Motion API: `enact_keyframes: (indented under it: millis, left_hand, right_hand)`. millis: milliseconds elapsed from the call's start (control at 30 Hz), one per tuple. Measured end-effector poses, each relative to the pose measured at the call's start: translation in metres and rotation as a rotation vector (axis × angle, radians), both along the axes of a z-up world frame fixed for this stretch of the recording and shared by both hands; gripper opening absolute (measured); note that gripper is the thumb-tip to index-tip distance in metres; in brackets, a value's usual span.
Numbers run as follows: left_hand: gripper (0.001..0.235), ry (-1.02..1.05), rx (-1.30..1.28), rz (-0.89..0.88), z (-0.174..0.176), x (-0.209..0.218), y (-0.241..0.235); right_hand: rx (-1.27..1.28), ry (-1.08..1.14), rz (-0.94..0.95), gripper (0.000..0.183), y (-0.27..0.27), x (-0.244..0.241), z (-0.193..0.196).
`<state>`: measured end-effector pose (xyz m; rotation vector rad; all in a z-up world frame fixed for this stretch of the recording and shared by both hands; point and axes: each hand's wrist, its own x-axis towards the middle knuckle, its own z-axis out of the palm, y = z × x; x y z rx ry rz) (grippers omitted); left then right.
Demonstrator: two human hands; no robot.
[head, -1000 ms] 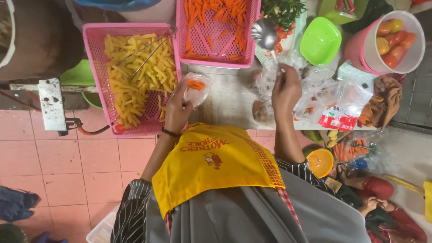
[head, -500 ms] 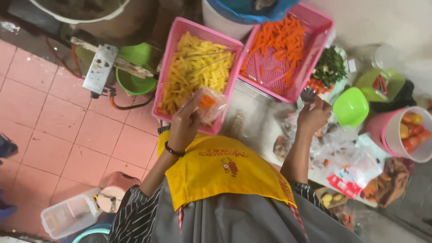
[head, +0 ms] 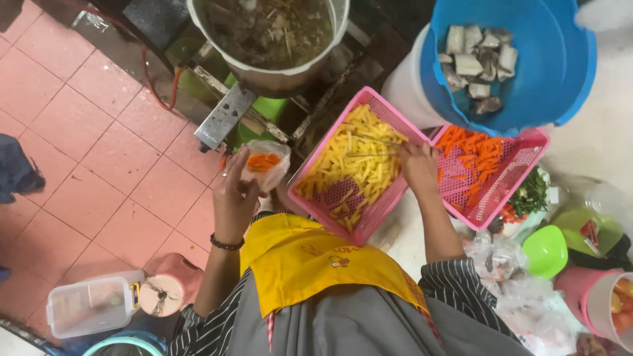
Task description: The person scoops vegetable soup into a plastic bag and ties it, then places it in a basket. They walk to a prep table and pack sliced potatoes, carrots, and cooked meat into separate plastic bags using tongs and a ladle. The person repeats this process for multiple bags.
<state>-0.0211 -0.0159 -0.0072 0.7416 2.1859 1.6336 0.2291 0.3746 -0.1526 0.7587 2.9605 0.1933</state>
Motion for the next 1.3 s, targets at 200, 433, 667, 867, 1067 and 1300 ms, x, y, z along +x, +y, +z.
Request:
enact_keyframes:
  millis: [200,433,667,867,1067,1300]
  left_hand:
    - [0.065,-0.061,0.042,0.141,-0.031,-0.072,-0.018]
    - [0.067,0.052,-0.233,-0.143,-0.18,-0.086,0.035]
    - [0.066,-0.164,-0.287,-0.616,-0.19,-0.046,0.058]
    - [0.072,-0.3,-0.251,-0.826,-0.174,-0.027,0.054]
    - [0.07,-0.183,-0.245,-0.591,-0.131,-0.104,0.035]
    - [0.074,0.106,-0.204,-0.336,-0.09,-0.159,0.01]
  right_hand:
    - [-0.212,-0.045,-0.003,0.016,0.017,-0.003,0.054]
    - [-0.329,-0.019,-0.205,0.019,-0.042,-0.01,-0.023]
    - [0.061,0.173,-0.251,0.024,-0.035,0.027,-0.034]
    - [-0.159,0.656,-0.116,0.044,-0.018,-0.063,-0.005]
    - [-0.15,0.476,0.143,0.036,-0.046,-0.279,0.095]
    - [0.008,0.228,0.279,0.035,-0.057,-0.454,0.064]
